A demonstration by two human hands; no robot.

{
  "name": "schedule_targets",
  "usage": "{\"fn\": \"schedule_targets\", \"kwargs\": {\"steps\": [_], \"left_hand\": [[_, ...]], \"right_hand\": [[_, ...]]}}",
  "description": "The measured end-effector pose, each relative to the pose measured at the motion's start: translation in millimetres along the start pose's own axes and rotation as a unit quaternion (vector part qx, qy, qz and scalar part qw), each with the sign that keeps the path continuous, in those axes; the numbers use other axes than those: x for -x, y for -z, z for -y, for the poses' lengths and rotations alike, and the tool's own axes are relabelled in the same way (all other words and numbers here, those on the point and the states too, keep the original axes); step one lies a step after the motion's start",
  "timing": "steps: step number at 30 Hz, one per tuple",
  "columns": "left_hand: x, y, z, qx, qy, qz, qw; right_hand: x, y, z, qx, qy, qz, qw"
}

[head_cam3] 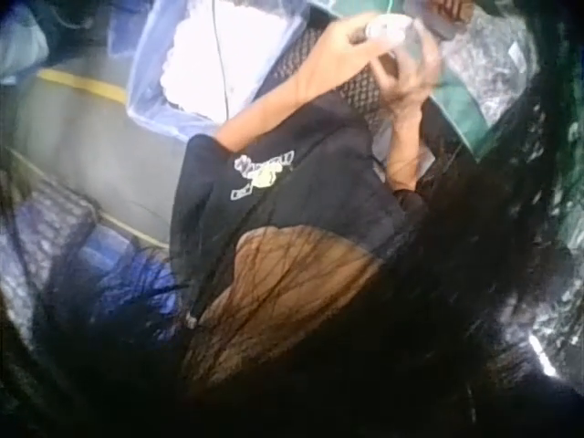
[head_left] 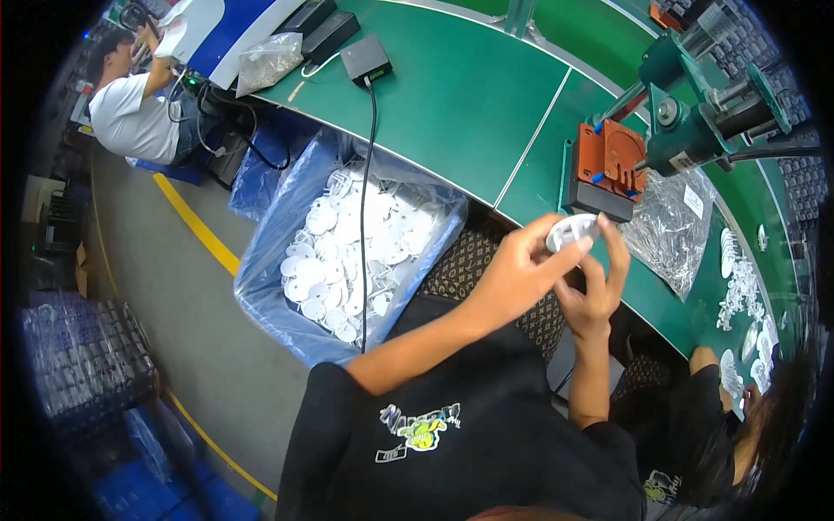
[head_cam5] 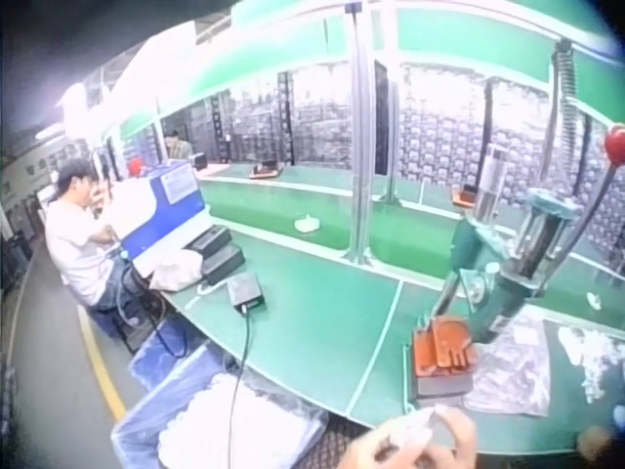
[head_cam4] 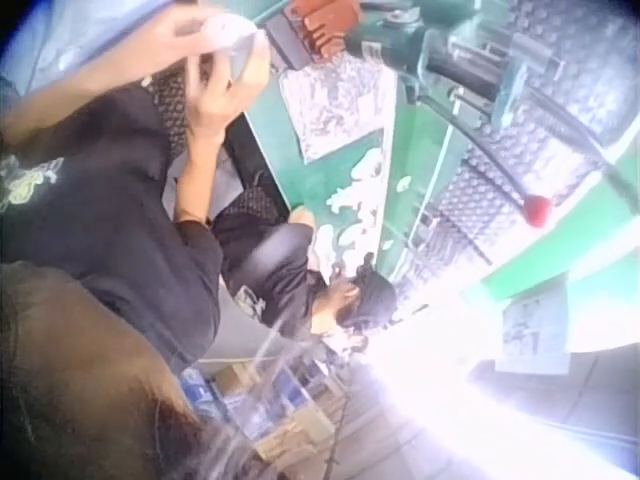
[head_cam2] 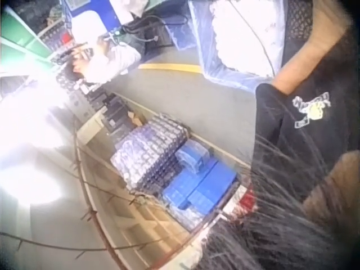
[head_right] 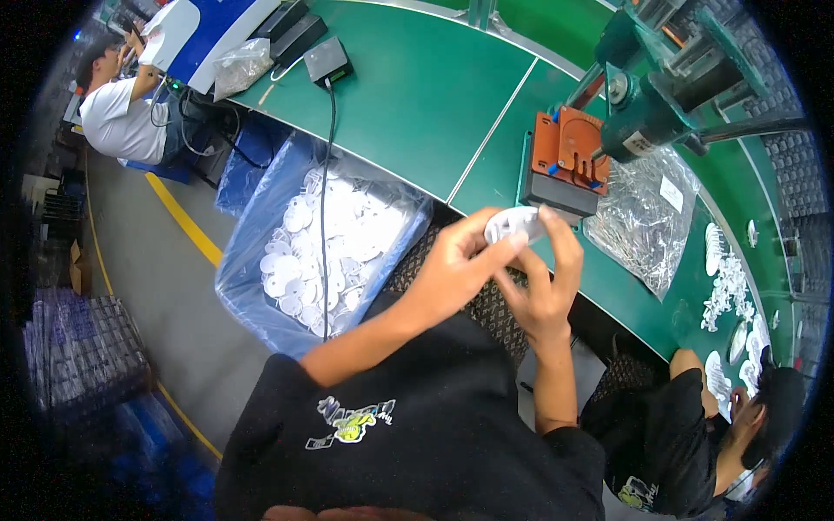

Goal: The person assembles small circular plastic components and metal pins by hand, using a manual press machine to join them.

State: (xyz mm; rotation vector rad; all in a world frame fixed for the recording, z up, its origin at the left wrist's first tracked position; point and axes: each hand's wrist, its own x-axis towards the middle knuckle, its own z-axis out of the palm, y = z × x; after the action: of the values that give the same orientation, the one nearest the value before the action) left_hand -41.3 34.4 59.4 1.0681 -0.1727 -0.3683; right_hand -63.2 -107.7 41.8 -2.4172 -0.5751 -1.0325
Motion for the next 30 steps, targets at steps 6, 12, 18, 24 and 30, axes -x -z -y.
{"fn": "schedule_targets", "kwargs": {"steps": [6,12,18,24,30], "left_hand": [[19,20,-24,-0.150,-0.036,0.016,0.988],[0,284,-12,-0.433,-0.196,-0.444,0.760],[-6,475,132,-0.746,-0.014,-0.199,0.635],[-56,465,148,-0.771,0.053,-0.147,0.618],[-58,454,125,-0.751,0.066,-0.184,0.631]], "right_hand": [[13,18,-13,-0.064,-0.126,-0.024,0.990],[72,85,-127,0.036,-0.379,-0.234,0.894],[114,170,-249,0.290,-0.414,-0.218,0.835],[124,177,-299,0.325,-0.445,-0.226,0.803],[113,164,-305,0.318,-0.458,-0.211,0.803]]}}
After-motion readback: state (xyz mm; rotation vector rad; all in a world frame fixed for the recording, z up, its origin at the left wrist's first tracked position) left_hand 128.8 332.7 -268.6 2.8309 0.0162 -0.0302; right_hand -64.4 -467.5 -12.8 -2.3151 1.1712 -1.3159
